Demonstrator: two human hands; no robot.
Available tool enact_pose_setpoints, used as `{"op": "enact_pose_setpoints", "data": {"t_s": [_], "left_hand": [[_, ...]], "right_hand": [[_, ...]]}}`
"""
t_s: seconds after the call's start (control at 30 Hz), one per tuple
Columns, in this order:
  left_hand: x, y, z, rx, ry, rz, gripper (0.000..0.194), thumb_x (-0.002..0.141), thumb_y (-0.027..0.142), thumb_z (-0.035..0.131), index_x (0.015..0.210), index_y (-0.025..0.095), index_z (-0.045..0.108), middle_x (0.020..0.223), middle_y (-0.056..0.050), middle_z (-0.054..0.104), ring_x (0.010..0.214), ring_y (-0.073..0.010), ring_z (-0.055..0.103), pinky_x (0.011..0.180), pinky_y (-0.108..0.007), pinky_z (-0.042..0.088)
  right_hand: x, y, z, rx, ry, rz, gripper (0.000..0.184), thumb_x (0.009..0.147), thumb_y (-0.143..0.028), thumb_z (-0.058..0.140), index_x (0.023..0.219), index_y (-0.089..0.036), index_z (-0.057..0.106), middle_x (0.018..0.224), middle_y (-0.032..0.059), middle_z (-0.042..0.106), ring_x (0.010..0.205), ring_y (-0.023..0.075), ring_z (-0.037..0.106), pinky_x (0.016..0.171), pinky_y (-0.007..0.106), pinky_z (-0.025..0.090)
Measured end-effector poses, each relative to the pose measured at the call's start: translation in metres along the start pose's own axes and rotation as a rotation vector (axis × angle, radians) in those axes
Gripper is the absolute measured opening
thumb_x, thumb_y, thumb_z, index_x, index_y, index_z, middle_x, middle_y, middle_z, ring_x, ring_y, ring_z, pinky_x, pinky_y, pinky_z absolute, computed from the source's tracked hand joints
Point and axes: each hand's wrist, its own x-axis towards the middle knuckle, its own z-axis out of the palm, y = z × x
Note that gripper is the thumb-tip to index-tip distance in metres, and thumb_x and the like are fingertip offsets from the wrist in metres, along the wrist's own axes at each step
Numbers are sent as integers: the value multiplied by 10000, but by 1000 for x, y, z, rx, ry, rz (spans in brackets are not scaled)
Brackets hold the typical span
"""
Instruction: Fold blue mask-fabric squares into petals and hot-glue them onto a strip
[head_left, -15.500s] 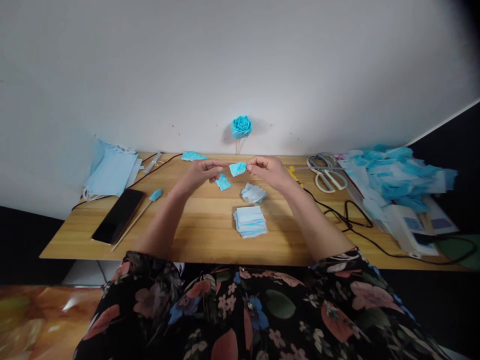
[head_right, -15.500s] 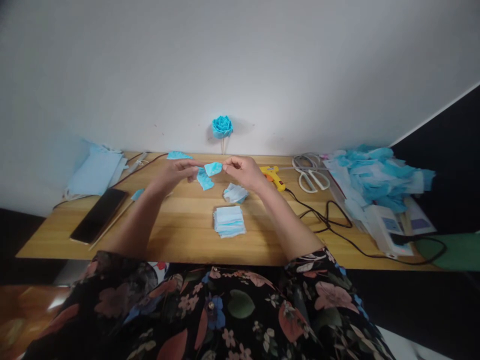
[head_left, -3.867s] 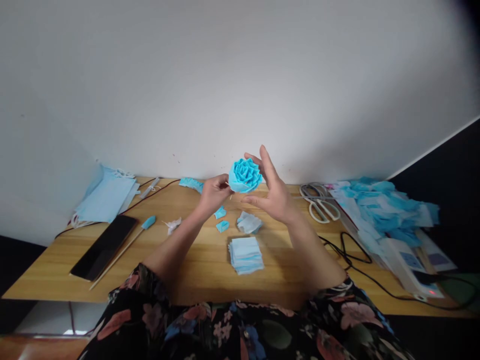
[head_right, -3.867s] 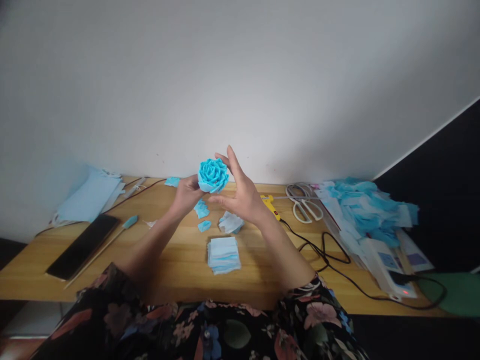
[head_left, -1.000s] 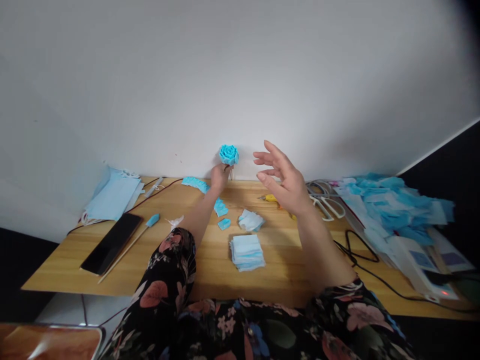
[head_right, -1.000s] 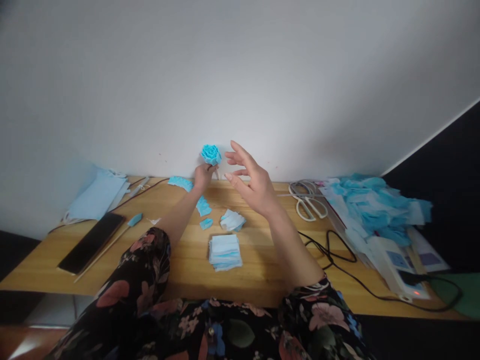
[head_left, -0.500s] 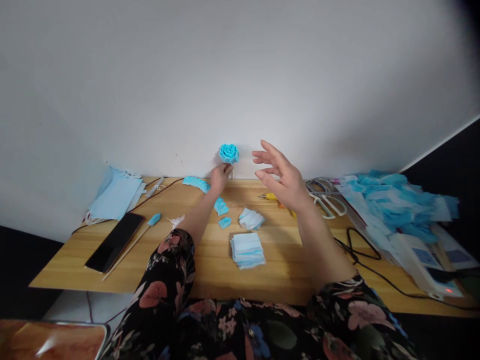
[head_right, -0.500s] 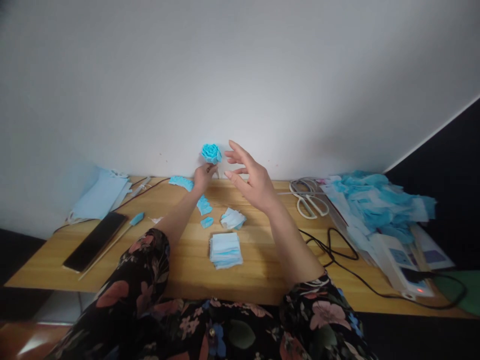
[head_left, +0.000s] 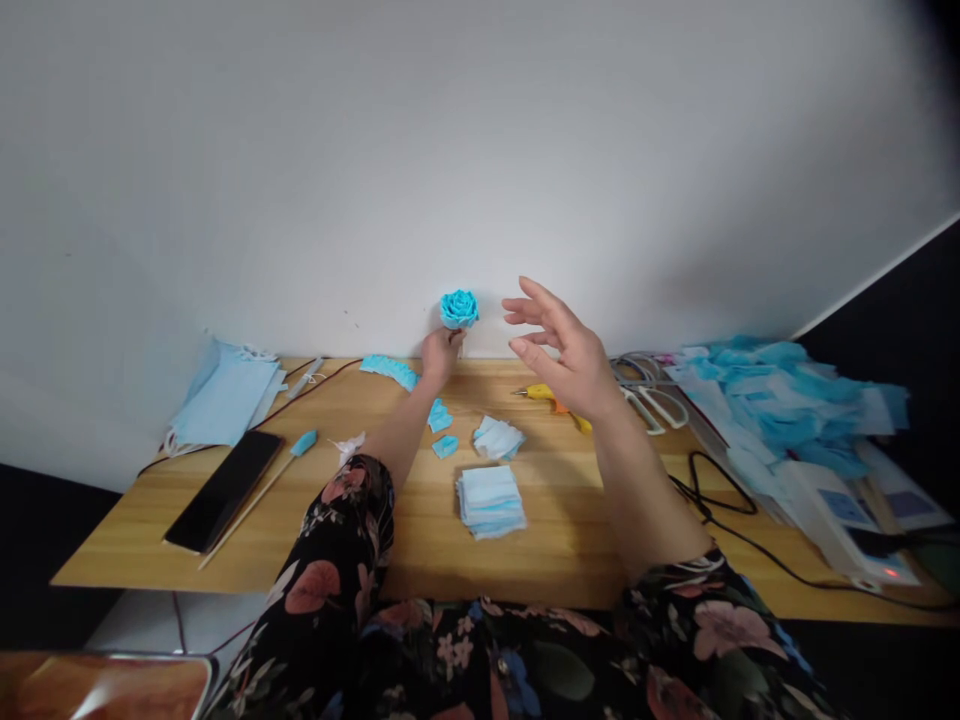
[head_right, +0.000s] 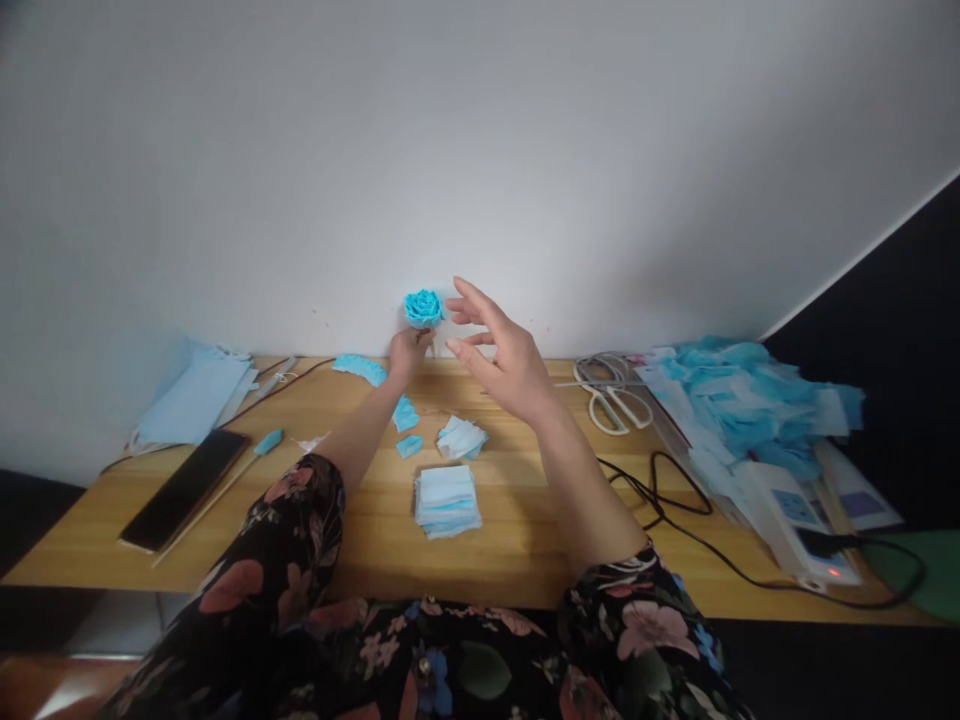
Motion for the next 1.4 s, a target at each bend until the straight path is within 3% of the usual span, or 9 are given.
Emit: {"op": "enact_pose_setpoints", "data": {"t_s": [0.17,0.27,0.4,0.5,0.7,0.93,1.13,1.3,1.4], "left_hand": [[-2,-5,-3,44,48,16,263,917,330,632,1015,143,787,1000,-124,803,967,-282,720,855,-334,500],[-7,-9,-15,45,55,24,275,919,321,626,1075,158,784,961,-98,803,901,-245,717,839,-313,500],[-21,-17,-37,31,118,11,250,918,287,597,1037,165,781,888,-72,787,839,-204,702,810,-282,501],[-39,-23,-49,22,168,-10,236,937,308,567,950,182,767,815,-47,754,801,-186,684,783,-267,496],[-86,-22,-64,-28,101,17,213,943,310,565,829,194,701,730,-6,695,735,-157,645,723,-248,470],[-127,-24,-70,-184,0,11,258,946,355,563,773,187,655,670,7,633,660,-121,585,701,-233,491],[-145,-17,-77,-264,-76,15,293,960,386,554,790,186,684,662,4,642,597,-113,558,636,-241,465],[-145,-12,-93,-79,-100,89,278,945,338,597,759,187,739,612,11,611,603,-122,555,650,-248,427],[-144,-16,-97,30,-147,115,216,927,301,622,890,192,805,670,-2,664,637,-141,579,657,-258,405]], "right_hand": [[0,-3,-1,-1,9,-9,639,966,-400,625,1572,-384,423,1456,58,650,1250,259,657,983,463,618],[0,-7,0,0,48,-3,557,947,-432,653,1486,-350,541,1341,51,715,1196,246,683,959,435,619],[-1,-13,4,-39,86,4,242,937,-448,661,1015,-244,765,945,36,783,901,201,724,854,364,604],[-1,-15,10,-71,44,28,316,943,-474,634,783,-218,726,794,31,754,763,182,684,763,333,570],[-3,12,41,-83,-131,106,294,929,-420,598,823,-183,736,783,31,754,747,170,659,702,285,500],[-37,65,78,-252,-525,224,203,923,-268,607,923,-217,803,1020,51,827,931,225,740,778,314,484],[-54,76,87,-324,-616,172,186,933,-219,629,960,-249,810,1016,34,821,903,206,735,784,313,472],[-60,83,95,-288,-622,73,152,962,-256,639,931,-235,786,1002,38,809,942,199,729,835,316,467],[-64,87,98,-276,-594,59,178,983,-274,614,938,-236,782,1028,46,809,976,211,735,855,329,475]]}}
